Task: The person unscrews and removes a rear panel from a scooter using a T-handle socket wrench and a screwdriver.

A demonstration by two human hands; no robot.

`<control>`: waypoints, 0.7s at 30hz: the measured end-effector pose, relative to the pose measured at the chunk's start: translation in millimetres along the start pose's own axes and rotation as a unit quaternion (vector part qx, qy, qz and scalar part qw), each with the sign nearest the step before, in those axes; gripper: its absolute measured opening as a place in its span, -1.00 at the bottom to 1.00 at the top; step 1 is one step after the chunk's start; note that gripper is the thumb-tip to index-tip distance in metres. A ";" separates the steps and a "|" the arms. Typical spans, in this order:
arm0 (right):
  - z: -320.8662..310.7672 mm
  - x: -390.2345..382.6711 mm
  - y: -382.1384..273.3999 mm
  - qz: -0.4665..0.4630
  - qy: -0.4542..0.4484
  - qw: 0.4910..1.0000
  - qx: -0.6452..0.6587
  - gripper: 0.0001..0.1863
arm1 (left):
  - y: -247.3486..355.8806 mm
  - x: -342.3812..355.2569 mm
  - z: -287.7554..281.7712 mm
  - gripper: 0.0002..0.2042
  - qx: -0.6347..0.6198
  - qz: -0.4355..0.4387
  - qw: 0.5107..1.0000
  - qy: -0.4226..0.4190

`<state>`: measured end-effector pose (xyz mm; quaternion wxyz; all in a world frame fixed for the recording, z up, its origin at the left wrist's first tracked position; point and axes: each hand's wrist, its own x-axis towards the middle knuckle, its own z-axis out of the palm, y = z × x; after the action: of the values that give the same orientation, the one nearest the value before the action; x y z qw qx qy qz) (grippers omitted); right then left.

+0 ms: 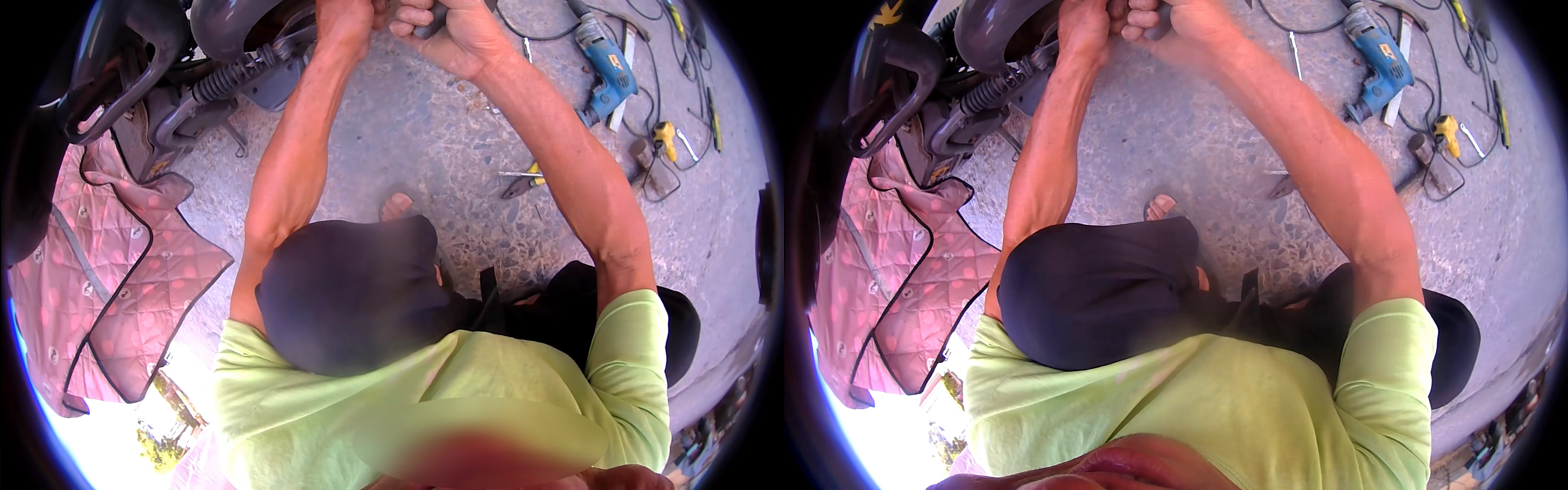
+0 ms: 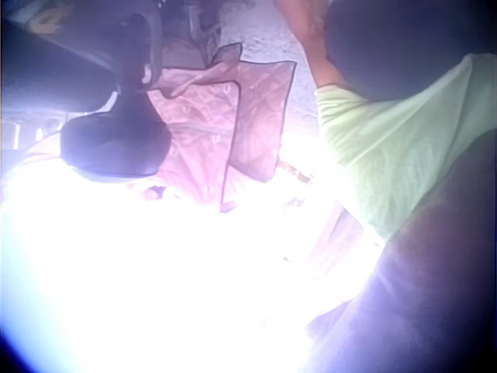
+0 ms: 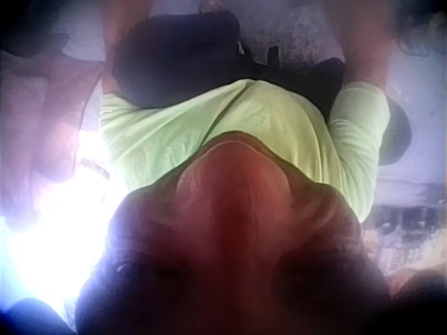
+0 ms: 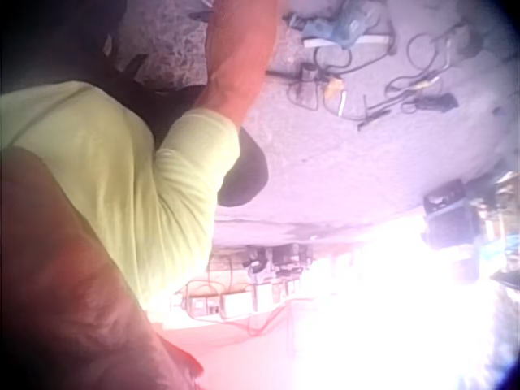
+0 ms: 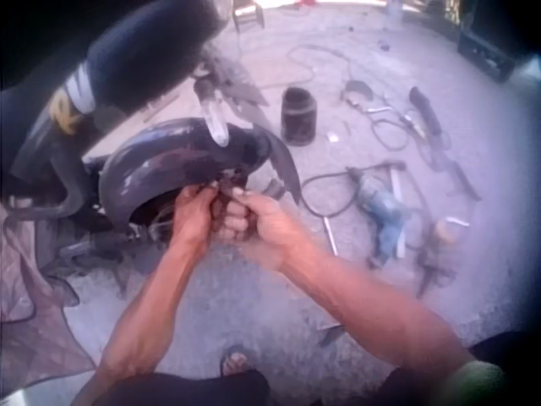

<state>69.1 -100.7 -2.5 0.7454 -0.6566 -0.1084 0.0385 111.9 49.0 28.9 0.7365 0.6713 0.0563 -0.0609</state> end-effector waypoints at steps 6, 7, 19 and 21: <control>2.8 -2.4 -3.6 -0.109 0.037 0.978 -0.171 -0.65 | 5.1 -2.0 -2.3 -0.89 0.031 -0.011 0.999 0.008; -0.9 -3.6 -10.7 -0.154 0.040 0.953 -0.259 -0.65 | 7.2 -5.1 -2.5 -0.89 0.047 -0.014 0.999 0.018; 17.7 -9.5 14.4 0.074 0.036 0.983 0.162 -0.64 | -2.2 0.6 0.6 -0.86 -0.016 0.005 0.999 0.029; 16.5 -9.5 16.9 0.057 0.054 0.989 0.127 -0.64 | -5.1 4.0 -0.9 -0.86 -0.010 0.006 1.000 0.028</control>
<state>57.8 -84.3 -18.4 0.8242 -0.5626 -0.0246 0.0588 115.0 49.4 23.2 0.7419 0.6654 0.0736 -0.0369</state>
